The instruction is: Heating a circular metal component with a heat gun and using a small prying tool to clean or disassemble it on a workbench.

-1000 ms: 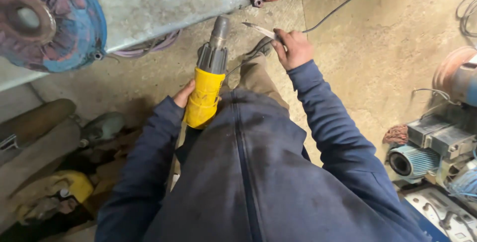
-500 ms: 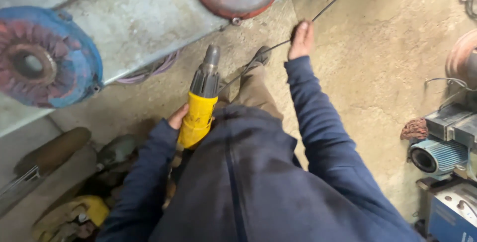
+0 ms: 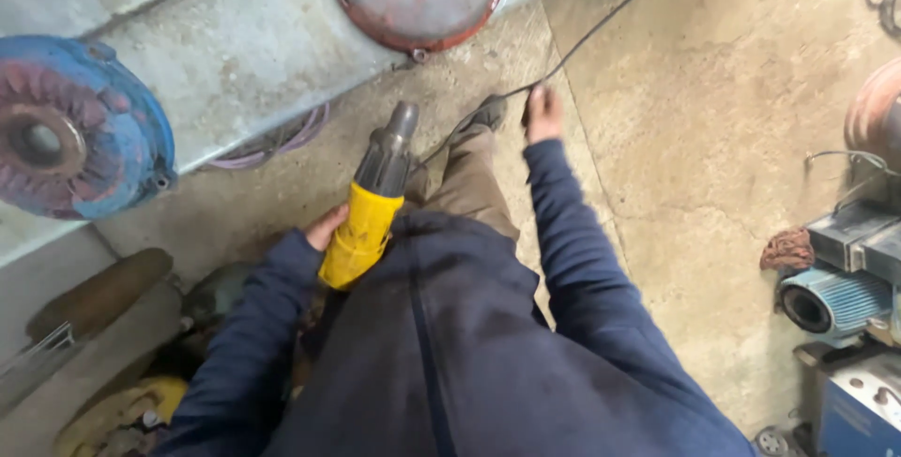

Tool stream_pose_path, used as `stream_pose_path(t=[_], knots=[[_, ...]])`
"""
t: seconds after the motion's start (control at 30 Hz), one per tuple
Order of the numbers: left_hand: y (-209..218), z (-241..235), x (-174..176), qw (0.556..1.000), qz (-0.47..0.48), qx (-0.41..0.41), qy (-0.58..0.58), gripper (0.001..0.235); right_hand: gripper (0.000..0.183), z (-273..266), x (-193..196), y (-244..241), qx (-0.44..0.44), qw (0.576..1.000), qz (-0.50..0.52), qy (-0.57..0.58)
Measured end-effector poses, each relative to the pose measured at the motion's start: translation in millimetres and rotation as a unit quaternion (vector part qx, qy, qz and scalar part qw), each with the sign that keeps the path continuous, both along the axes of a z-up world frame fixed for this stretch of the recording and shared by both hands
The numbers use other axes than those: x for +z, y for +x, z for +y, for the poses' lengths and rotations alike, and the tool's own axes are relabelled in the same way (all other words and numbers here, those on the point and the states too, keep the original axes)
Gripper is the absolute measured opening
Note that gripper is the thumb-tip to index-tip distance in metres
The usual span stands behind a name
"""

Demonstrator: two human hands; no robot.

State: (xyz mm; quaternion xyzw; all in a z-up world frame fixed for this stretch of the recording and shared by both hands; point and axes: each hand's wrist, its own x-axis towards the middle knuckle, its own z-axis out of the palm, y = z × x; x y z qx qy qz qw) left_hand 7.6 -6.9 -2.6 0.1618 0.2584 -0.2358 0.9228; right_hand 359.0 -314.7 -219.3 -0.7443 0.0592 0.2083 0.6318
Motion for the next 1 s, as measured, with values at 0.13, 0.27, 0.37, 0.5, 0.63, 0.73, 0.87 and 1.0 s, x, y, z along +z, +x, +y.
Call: stream_pose_path(t=[0.13, 0.27, 0.37, 0.5, 0.63, 0.73, 0.87, 1.0], knots=[[3.1, -5.7, -19.9, 0.999, 0.034, 0.009, -0.019, 0.072, 0.035, 23.8, 39.3, 91.4, 0.011, 0.981, -0.194, 0.019], [0.5, -13.0, -27.3, 0.998, 0.028, -0.018, 0.046, 0.068, 0.045, 42.2, 51.9, 103.9, -0.003, 0.999, -0.010, 0.040], [0.0, -12.3, -39.1, 0.995, 0.033, -0.041, 0.082, 0.067, 0.049, 13.0, 17.5, 39.9, -0.010, 0.994, 0.104, 0.029], [7.5, -24.8, -20.9, 0.997, 0.024, -0.012, 0.078, 0.065, 0.056, -4.3, 65.6, -49.7, -0.004, 0.981, 0.190, 0.047], [30.1, -24.9, -11.4, 0.999, 0.018, 0.008, 0.051, 0.066, 0.054, 21.9, 152.7, -45.1, 0.075, 0.985, 0.153, 0.034], [33.6, -27.5, -5.2, 0.997, 0.055, 0.015, 0.054, 0.065, 0.025, 56.0, 235.7, -26.2, 0.286, 0.908, -0.256, -0.170], [31.7, -25.5, -11.3, 0.998, 0.038, 0.029, 0.029, 0.066, 0.023, 93.4, 318.3, -14.0, 0.355, 0.829, -0.328, -0.283], [37.4, -24.4, -4.3, 0.997, 0.048, 0.044, 0.036, 0.066, 0.026, 104.9, 323.1, -20.0, 0.394, 0.786, -0.347, -0.326]])
